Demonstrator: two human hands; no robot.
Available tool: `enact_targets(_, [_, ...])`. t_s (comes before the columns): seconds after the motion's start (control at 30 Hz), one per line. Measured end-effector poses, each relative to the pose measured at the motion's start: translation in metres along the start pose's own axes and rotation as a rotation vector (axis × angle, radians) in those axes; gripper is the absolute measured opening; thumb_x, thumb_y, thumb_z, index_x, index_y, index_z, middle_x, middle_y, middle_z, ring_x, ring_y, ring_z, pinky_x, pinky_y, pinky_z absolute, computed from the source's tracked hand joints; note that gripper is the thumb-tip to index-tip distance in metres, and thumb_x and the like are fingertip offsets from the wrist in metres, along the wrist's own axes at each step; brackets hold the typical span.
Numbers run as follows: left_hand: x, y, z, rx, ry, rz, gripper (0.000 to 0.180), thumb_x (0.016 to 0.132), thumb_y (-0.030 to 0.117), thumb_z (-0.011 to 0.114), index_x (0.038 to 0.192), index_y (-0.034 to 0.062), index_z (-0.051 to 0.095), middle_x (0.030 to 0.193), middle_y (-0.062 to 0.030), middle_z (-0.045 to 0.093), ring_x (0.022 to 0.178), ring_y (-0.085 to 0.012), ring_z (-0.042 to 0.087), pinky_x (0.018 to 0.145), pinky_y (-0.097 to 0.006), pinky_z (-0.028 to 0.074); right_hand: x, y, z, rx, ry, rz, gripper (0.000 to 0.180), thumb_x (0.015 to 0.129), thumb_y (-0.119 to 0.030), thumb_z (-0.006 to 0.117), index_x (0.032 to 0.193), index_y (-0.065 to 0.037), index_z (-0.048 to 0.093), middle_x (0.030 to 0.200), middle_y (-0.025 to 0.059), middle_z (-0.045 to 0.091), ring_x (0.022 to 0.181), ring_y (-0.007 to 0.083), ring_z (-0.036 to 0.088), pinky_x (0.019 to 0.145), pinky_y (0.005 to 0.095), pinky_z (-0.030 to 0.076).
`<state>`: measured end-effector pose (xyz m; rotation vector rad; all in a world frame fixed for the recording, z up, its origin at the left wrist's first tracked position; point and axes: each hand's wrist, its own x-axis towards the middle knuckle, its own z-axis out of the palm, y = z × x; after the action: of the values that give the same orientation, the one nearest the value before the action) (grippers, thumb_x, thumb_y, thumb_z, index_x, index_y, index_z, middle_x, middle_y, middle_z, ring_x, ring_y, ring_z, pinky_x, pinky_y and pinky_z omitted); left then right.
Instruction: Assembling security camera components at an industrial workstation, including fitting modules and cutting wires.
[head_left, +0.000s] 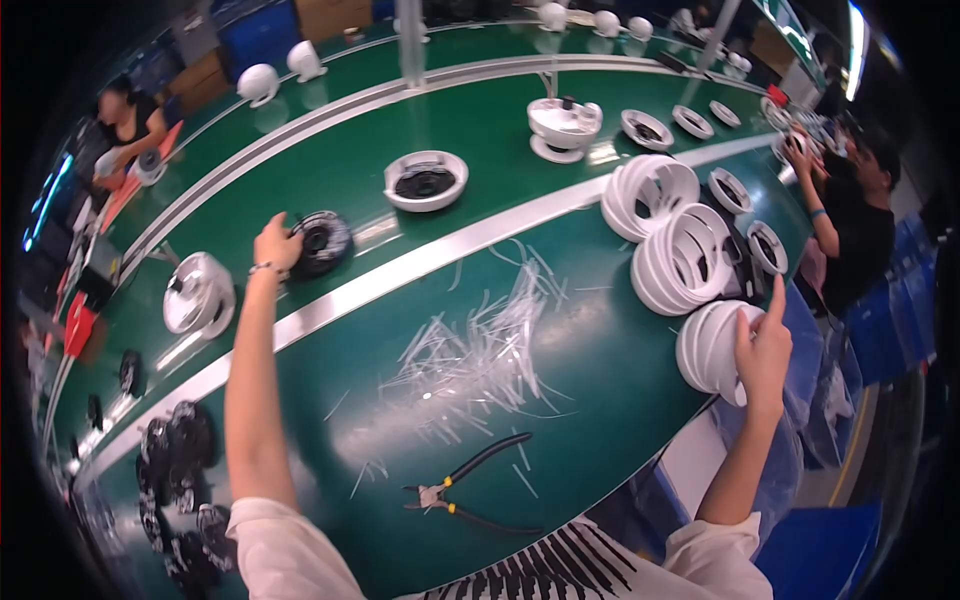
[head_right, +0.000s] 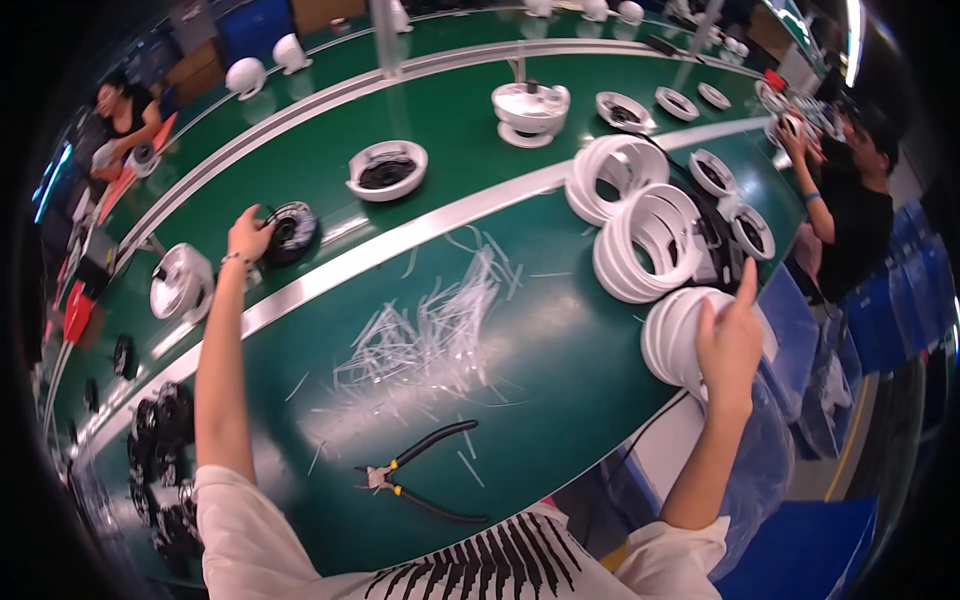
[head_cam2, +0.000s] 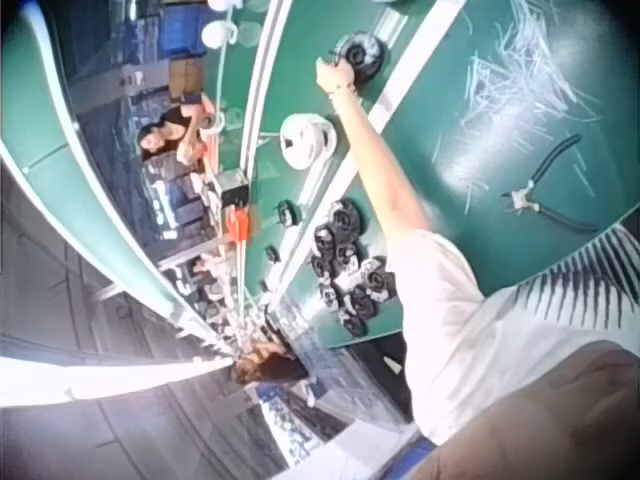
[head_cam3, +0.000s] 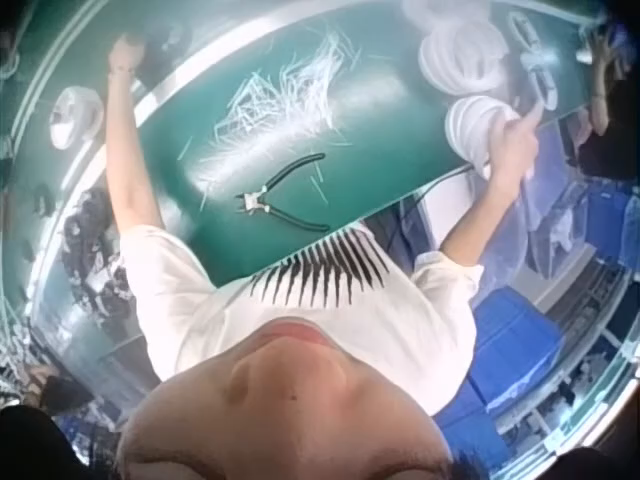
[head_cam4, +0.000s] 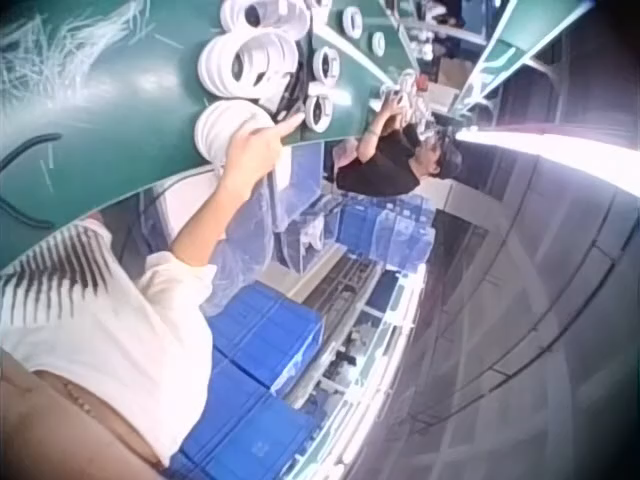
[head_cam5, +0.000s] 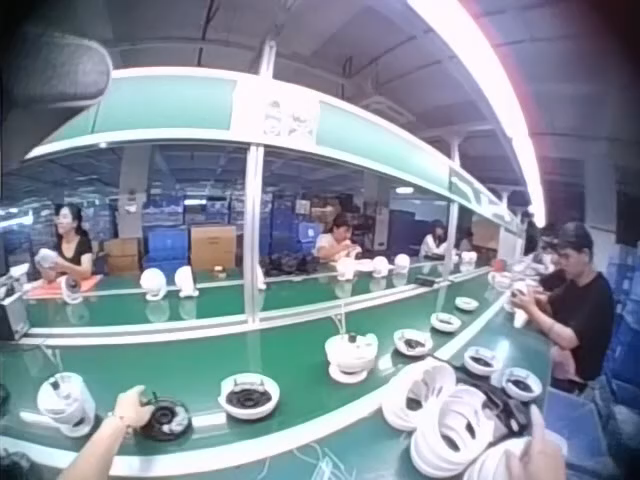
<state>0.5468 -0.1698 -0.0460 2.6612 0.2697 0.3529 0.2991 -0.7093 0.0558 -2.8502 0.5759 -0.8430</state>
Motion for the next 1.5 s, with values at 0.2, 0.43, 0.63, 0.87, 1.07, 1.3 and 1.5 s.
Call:
enact_targets(0.2, [-0.023, -0.019, -0.013, -0.571, 0.048, -0.023, 0.031, 0.067, 0.013, 0.061, 0.096, 0.0014, 0.059, 0.087, -0.0133, 0.062, 0.079, -0.0248, 0.060, 0.071, -0.031, 0.046, -0.020, -0.029, -0.024, 0.164, 0.116, -0.009, 0.071, 0.070, -0.003, 0.060, 0.131, -0.009, 0.025, 0.053, 0.0084, 0.053, 0.048, 0.0221, 0.053, 0.050, 0.0325, 0.041])
enact_targets(0.43, [-0.120, 0.025, -0.064, -0.628, 0.280, 0.117, 0.024, 0.068, 0.007, 0.057, 0.090, -0.0014, 0.056, 0.076, -0.0122, 0.060, 0.066, -0.0190, 0.058, 0.061, -0.030, 0.046, -0.009, -0.018, -0.006, 0.211, 0.094, -0.146, 0.064, 0.070, -0.001, 0.060, 0.127, -0.011, 0.033, 0.054, 0.0111, 0.053, 0.047, 0.0248, 0.052, 0.050, 0.0344, 0.040])
enact_targets(0.63, [-0.151, 0.028, -0.071, -0.909, 0.165, -0.033, 0.021, 0.074, 0.002, 0.055, 0.094, -0.0004, 0.055, 0.075, -0.0071, 0.060, 0.065, -0.0131, 0.057, 0.061, -0.027, 0.045, -0.015, 0.036, 0.005, 0.283, 0.112, -0.164, 0.048, 0.076, -0.003, 0.056, 0.121, -0.007, 0.041, 0.055, 0.0099, 0.054, 0.046, 0.0181, 0.051, 0.048, 0.0307, 0.040])
enact_targets(0.87, [-0.160, 0.026, -0.070, -1.061, 0.073, -0.097, 0.020, 0.074, 0.003, 0.055, 0.094, -0.0012, 0.055, 0.081, -0.0071, 0.058, 0.070, -0.0126, 0.055, 0.062, -0.026, 0.044, -0.030, 0.043, 0.023, 0.491, 0.000, -0.123, 0.027, 0.083, -0.009, 0.049, 0.106, 0.004, 0.051, 0.063, 0.0091, 0.058, 0.057, 0.0087, 0.053, 0.052, 0.0241, 0.041])
enact_targets(1.07, [-0.154, 0.045, -0.076, -1.129, 0.031, -0.091, 0.016, 0.072, 0.002, 0.054, 0.087, -0.0008, 0.057, 0.073, -0.0022, 0.055, 0.061, -0.0084, 0.049, 0.053, -0.023, 0.041, -0.031, 0.030, 0.000, 0.398, 0.048, 0.012, 0.017, 0.081, -0.011, 0.054, 0.084, 0.006, 0.057, 0.062, 0.0064, 0.057, 0.057, 0.0070, 0.052, 0.052, 0.0229, 0.041])
enact_targets(1.3, [-0.157, 0.026, -0.094, -1.163, -0.059, -0.121, 0.029, 0.083, 0.009, 0.049, 0.111, 0.0023, 0.049, 0.100, -0.0045, 0.055, 0.090, -0.0131, 0.055, 0.068, -0.028, 0.050, -0.025, 0.020, 0.015, 0.847, -0.075, 0.246, 0.023, 0.077, -0.009, 0.061, 0.097, -0.001, 0.052, 0.070, 0.0080, 0.061, 0.057, 0.0089, 0.054, 0.050, 0.0204, 0.041])
enact_targets(1.5, [-0.156, 0.027, -0.084, -1.225, -0.114, -0.092, 0.027, 0.084, 0.012, 0.050, 0.109, 0.0038, 0.049, 0.100, -0.0031, 0.055, 0.087, -0.0112, 0.054, 0.072, -0.029, 0.048, -0.032, 0.034, 0.004, 1.022, -0.332, 0.304, 0.043, 0.076, -0.005, 0.060, 0.114, 0.004, 0.042, 0.083, 0.0110, 0.062, 0.070, 0.0115, 0.057, 0.061, 0.0219, 0.044])
